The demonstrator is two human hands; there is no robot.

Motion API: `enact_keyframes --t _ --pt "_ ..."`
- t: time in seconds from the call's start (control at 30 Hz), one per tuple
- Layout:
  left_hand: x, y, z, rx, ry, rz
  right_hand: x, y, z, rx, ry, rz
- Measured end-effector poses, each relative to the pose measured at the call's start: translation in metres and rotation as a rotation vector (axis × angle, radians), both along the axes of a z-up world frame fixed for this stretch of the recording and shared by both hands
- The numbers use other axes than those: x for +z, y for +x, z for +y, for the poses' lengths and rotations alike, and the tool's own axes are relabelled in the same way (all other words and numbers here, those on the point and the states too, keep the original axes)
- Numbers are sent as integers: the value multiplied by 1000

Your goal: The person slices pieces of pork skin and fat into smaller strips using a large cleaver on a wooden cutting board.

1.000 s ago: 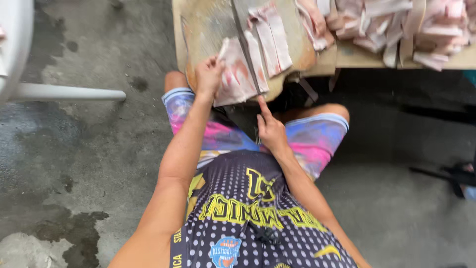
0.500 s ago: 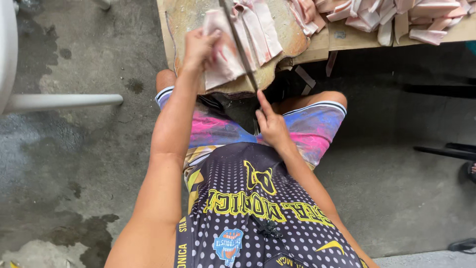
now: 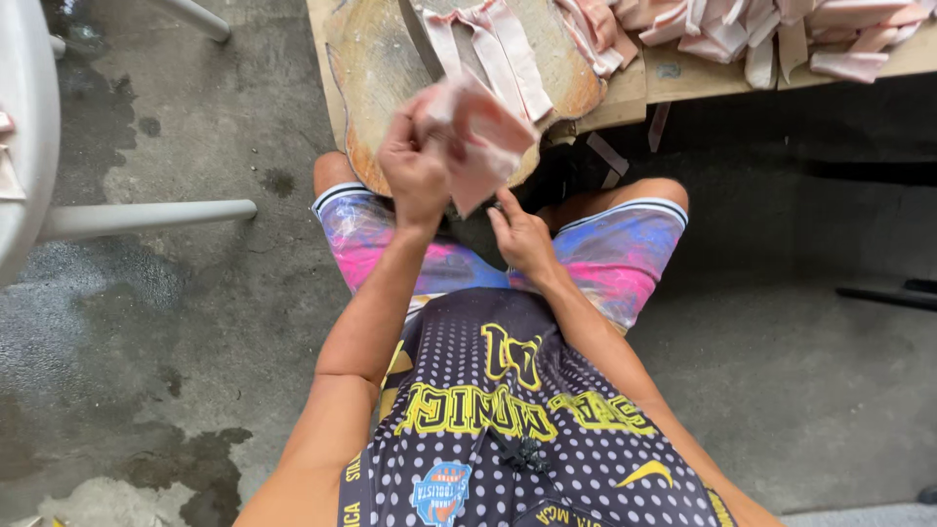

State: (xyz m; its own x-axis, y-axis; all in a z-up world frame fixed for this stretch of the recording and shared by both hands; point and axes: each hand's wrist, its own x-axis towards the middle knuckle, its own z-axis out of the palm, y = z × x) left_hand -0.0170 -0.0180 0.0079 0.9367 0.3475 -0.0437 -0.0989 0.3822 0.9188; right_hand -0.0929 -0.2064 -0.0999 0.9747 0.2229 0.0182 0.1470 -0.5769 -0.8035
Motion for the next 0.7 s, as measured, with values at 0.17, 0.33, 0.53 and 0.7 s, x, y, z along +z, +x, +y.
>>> enact_keyframes --t 0.17,0.33,0.53,0.7 --pt "-71 24 36 179 -127 131 71 32 -30 -71 46 172" --pt "-89 13 53 107 -191 495 113 31 -31 -63 46 220" --pt "-83 21 91 -228 -214 498 84 4 -7 64 -76 -112" --pt "-69 30 98 -252 -63 437 126 16 -14 29 46 272"
